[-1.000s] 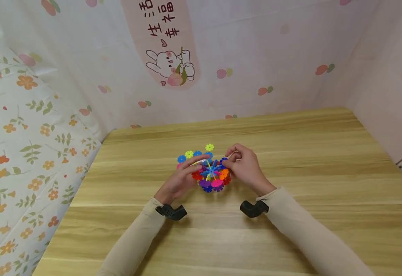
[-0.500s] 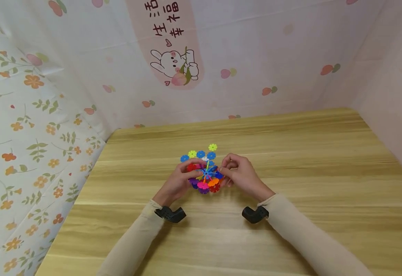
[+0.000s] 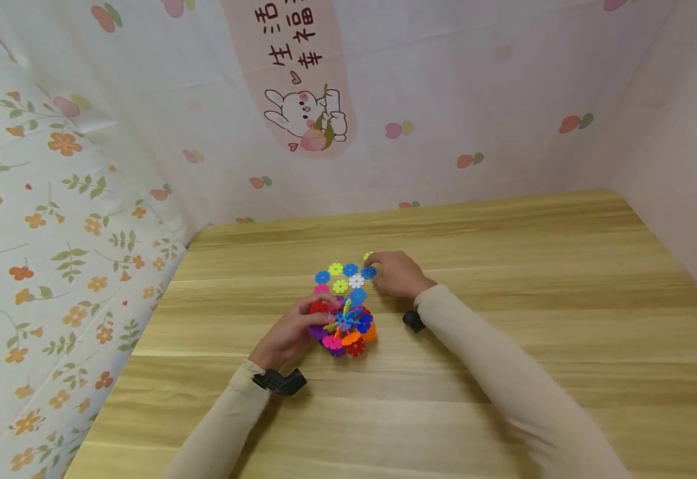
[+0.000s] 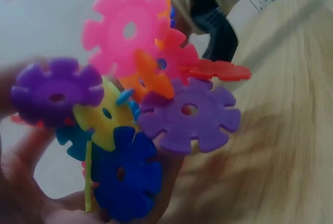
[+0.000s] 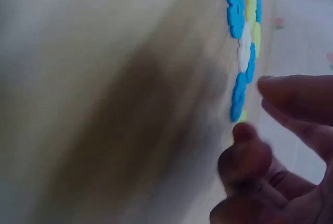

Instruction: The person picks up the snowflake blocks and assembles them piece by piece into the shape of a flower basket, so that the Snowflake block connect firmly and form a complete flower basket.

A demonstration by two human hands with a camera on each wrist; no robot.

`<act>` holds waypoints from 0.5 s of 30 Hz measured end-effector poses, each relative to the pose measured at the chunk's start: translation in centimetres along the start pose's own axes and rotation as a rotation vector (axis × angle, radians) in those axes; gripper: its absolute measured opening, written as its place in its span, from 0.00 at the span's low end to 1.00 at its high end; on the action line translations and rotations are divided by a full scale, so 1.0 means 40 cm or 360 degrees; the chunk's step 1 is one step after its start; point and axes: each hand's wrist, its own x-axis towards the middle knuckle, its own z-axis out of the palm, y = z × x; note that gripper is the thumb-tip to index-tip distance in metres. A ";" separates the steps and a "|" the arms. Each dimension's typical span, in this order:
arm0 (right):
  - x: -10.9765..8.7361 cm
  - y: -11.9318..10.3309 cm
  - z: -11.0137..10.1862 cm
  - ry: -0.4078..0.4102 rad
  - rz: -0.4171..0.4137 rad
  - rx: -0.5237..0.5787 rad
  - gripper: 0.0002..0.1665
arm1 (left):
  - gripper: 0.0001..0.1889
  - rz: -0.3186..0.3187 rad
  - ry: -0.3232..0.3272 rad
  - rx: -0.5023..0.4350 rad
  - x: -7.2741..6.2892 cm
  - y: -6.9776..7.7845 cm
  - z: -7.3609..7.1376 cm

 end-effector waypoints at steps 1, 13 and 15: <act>0.010 -0.011 0.001 0.0004 0.0014 -0.0086 0.22 | 0.11 -0.0002 0.0007 -0.0006 0.000 0.000 0.000; 0.024 -0.031 -0.002 -0.0021 0.0083 -0.0338 0.12 | 0.11 -0.0002 -0.0004 -0.0065 0.025 0.009 0.006; 0.016 -0.024 -0.006 -0.0023 0.0092 -0.0256 0.11 | 0.11 0.0000 0.0001 -0.0078 0.028 0.009 0.006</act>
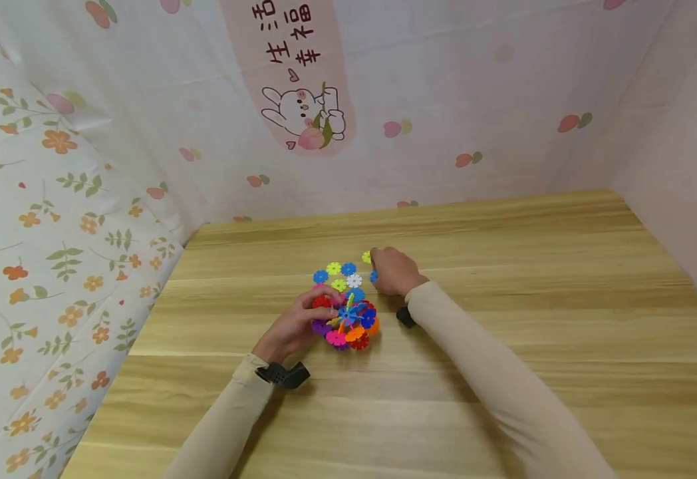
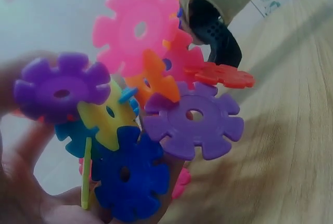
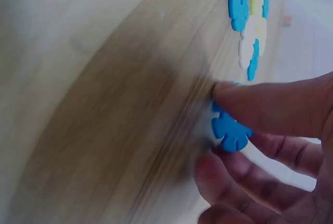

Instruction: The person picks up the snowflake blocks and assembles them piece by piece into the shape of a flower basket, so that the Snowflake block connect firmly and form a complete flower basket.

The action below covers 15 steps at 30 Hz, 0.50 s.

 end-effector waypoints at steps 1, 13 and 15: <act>-0.007 0.005 -0.001 -0.0007 0.0006 0.0042 0.11 | 0.11 -0.0001 0.0004 -0.0021 0.001 0.000 0.002; -0.114 0.021 -0.047 0.0092 0.0006 0.0790 0.06 | 0.10 0.0000 0.0067 -0.0274 0.022 -0.001 0.027; -0.131 0.012 -0.060 0.0110 -0.0023 0.0887 0.07 | 0.11 0.0006 0.0040 -0.0297 0.025 0.000 0.031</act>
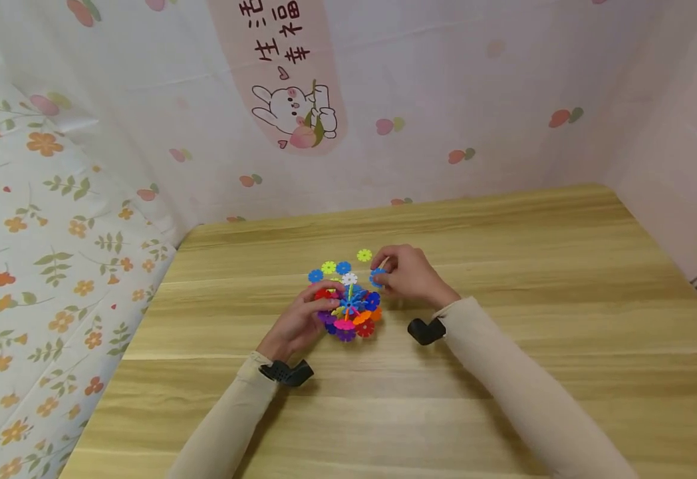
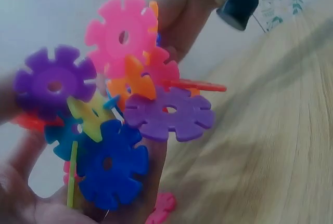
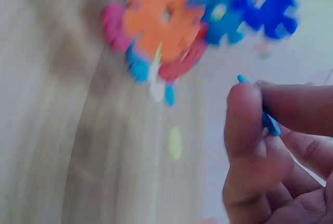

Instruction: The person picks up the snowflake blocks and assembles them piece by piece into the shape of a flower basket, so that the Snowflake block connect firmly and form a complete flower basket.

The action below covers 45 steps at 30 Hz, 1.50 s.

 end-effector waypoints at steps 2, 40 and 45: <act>-0.016 -0.014 -0.002 0.0006 -0.0012 0.0083 0.08 | 0.12 0.0006 -0.0034 -0.0029 0.001 0.001 0.003; -0.087 -0.012 0.032 0.0269 0.0015 0.0250 0.06 | 0.18 0.0002 -0.0172 0.0035 0.012 0.015 0.032; -0.082 -0.008 0.046 0.0388 0.0156 0.0465 0.07 | 0.28 0.0056 -0.0169 -0.0035 0.011 0.015 0.026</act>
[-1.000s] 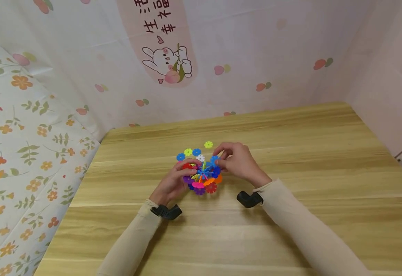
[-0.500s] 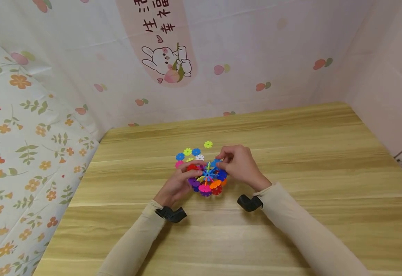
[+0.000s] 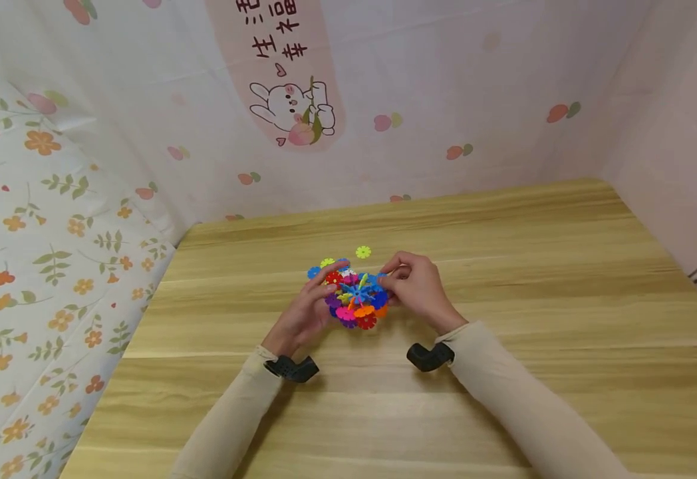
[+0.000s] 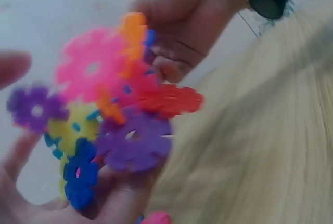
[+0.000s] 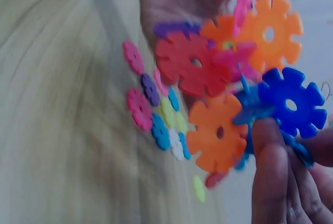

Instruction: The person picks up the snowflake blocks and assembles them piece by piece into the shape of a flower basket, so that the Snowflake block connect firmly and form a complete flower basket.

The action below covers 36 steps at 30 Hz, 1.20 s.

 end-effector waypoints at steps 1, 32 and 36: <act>0.000 0.003 0.004 0.0028 0.0018 0.0031 0.08 | 0.29 0.0014 0.0012 0.0012 -0.002 -0.001 -0.001; 0.142 0.043 0.128 -0.0526 -0.0435 -0.1218 0.11 | 0.12 0.0050 -0.0109 0.0382 -0.079 0.020 -0.084; 0.144 0.035 0.115 -0.0533 -0.0387 -0.1212 0.10 | 0.12 0.0081 -0.0020 0.0365 -0.074 0.020 -0.078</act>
